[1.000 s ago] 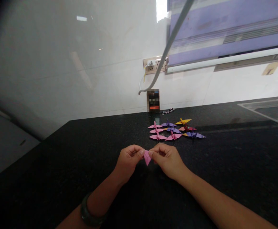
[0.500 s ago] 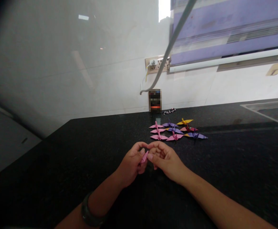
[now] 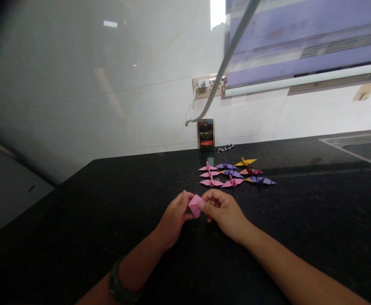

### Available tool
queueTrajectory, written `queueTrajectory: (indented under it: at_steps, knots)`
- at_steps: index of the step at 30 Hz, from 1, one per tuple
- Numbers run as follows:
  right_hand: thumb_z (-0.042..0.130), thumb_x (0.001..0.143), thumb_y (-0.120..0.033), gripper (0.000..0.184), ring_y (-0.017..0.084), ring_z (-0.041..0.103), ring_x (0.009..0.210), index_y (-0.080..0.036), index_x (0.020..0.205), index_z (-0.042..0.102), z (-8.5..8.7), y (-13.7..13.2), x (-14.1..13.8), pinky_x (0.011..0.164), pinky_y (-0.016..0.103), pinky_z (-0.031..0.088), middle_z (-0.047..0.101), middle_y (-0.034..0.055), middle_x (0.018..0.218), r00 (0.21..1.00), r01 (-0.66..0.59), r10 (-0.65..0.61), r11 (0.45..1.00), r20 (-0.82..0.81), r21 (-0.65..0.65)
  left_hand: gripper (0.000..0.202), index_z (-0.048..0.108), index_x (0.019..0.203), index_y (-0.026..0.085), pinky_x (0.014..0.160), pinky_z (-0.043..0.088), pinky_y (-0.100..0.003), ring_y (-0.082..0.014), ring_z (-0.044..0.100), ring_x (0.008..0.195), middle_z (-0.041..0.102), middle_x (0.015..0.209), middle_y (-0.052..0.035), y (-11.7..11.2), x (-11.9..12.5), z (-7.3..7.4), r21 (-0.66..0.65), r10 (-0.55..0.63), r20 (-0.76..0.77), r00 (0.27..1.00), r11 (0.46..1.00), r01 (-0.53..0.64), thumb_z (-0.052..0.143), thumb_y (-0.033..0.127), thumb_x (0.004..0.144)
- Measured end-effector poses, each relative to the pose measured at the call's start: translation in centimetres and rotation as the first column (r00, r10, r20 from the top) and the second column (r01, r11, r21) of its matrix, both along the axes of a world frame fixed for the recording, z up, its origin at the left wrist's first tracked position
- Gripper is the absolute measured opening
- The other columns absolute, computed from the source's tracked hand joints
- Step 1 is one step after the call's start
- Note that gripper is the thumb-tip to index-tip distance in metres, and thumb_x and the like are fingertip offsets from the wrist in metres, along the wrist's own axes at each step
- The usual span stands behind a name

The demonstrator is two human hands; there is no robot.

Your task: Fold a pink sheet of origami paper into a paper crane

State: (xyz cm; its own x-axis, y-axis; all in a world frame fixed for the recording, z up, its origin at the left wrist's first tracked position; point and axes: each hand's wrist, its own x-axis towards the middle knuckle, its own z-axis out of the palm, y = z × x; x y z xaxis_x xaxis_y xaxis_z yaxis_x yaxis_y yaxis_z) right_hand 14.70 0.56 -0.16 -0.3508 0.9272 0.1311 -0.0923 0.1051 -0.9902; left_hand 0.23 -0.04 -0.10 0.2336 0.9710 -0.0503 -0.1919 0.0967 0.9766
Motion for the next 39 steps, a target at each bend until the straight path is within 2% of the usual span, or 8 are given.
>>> queueTrajectory:
  at_steps: [2, 6, 15, 25, 30, 34, 36, 39]
  knots:
    - [0.059, 0.071, -0.031, 0.018, 0.006, 0.044, 0.047, -0.015, 0.071, 0.052, -0.14, 0.25, 0.12, 0.043, 0.019, 0.036, 0.049, -0.0028, 0.060, 0.996, 0.084, -0.084, 0.996, 0.015, 0.003, 0.033, 0.055, 0.075, 0.012, 0.063, 0.043, -0.025, -0.0120, 0.054, 0.065, 0.057, 0.070, -0.0032, -0.01, -0.03, 0.32, 0.056, 0.019, -0.017, 1.000, 0.998, -0.018, 0.048, 0.044, 0.073]
    - [0.059, 0.071, -0.030, 0.016, 0.006, 0.044, 0.044, -0.015, 0.073, 0.053, -0.26, 0.43, 0.30, 0.042, 0.019, 0.035, 0.051, -0.0029, 0.059, 0.995, 0.098, -0.098, 0.995, 0.034, 0.004, 0.023, 0.057, 0.072, 0.011, 0.058, 0.042, -0.023, -0.0101, 0.053, 0.057, 0.058, 0.063, -0.0016, -0.04, -0.16, 0.48, 0.088, 0.020, -0.010, 1.000, 0.996, -0.019, 0.062, 0.032, 0.064]
    - [0.060, 0.070, -0.027, 0.018, 0.007, 0.047, 0.046, -0.013, 0.079, 0.056, -0.07, 0.21, 0.15, 0.045, 0.021, 0.037, 0.055, -0.0010, 0.059, 0.996, 0.067, -0.066, 0.997, 0.053, -0.035, 0.019, 0.058, 0.079, 0.011, 0.057, 0.044, -0.023, -0.0106, 0.055, 0.057, 0.060, 0.062, -0.0023, 0.03, -0.17, 0.36, 0.047, 0.035, 0.025, 0.999, 0.998, -0.036, 0.061, 0.024, 0.065]
    - [0.060, 0.068, -0.019, 0.013, 0.006, 0.046, 0.040, -0.014, 0.078, 0.055, -0.56, 0.16, 0.03, 0.040, 0.018, 0.036, 0.053, -0.0041, 0.053, 0.998, 0.043, -0.046, 0.996, -0.048, -0.078, 0.014, 0.056, 0.071, 0.012, 0.051, 0.039, -0.018, -0.0065, 0.051, 0.050, 0.058, 0.058, 0.0012, -0.31, 0.14, 0.94, 0.072, 0.110, 0.015, 0.994, 0.991, -0.111, 0.063, 0.012, 0.059]
    - [0.059, 0.069, -0.018, 0.007, 0.006, 0.047, 0.039, -0.014, 0.074, 0.056, -0.68, 0.10, 0.02, 0.040, 0.018, 0.037, 0.053, -0.0043, 0.052, 0.996, 0.036, -0.044, 0.995, -0.079, -0.090, 0.006, 0.058, 0.065, 0.012, 0.048, 0.036, -0.017, -0.0053, 0.047, 0.048, 0.056, 0.054, 0.0025, -0.39, 0.18, 0.99, 0.134, 0.123, -0.034, 0.992, 0.984, -0.117, 0.062, 0.011, 0.060]
    - [0.058, 0.068, -0.015, 0.003, 0.006, 0.048, 0.039, -0.015, 0.070, 0.056, -0.68, 0.11, -0.03, 0.041, 0.018, 0.038, 0.052, -0.0043, 0.053, 0.994, 0.035, -0.046, 0.993, -0.100, -0.113, 0.002, 0.061, 0.062, 0.011, 0.052, 0.037, -0.018, -0.0072, 0.050, 0.052, 0.058, 0.057, -0.0008, -0.26, -0.02, 0.76, 0.174, 0.107, -0.083, 0.991, 0.980, -0.091, 0.061, 0.012, 0.061]
    - [0.058, 0.068, -0.015, 0.002, 0.006, 0.048, 0.040, -0.015, 0.069, 0.056, -0.71, 0.18, 0.08, 0.041, 0.019, 0.038, 0.052, -0.0042, 0.053, 0.994, 0.041, -0.051, 0.994, -0.095, -0.102, 0.005, 0.061, 0.065, 0.011, 0.054, 0.039, -0.019, -0.0083, 0.052, 0.055, 0.060, 0.060, -0.0017, -0.17, -0.14, 0.69, 0.157, 0.083, -0.076, 0.994, 0.985, -0.070, 0.062, 0.014, 0.061]
    - [0.056, 0.070, -0.016, 0.002, 0.007, 0.048, 0.043, -0.015, 0.069, 0.056, -0.68, 0.39, 0.40, 0.043, 0.020, 0.038, 0.052, -0.0036, 0.053, 0.996, 0.055, -0.058, 0.997, -0.063, -0.047, 0.017, 0.059, 0.078, 0.013, 0.056, 0.042, -0.022, -0.0101, 0.055, 0.057, 0.061, 0.063, -0.0019, -0.09, -0.27, 0.70, 0.049, 0.029, -0.037, 0.999, 0.998, -0.027, 0.061, 0.023, 0.064]
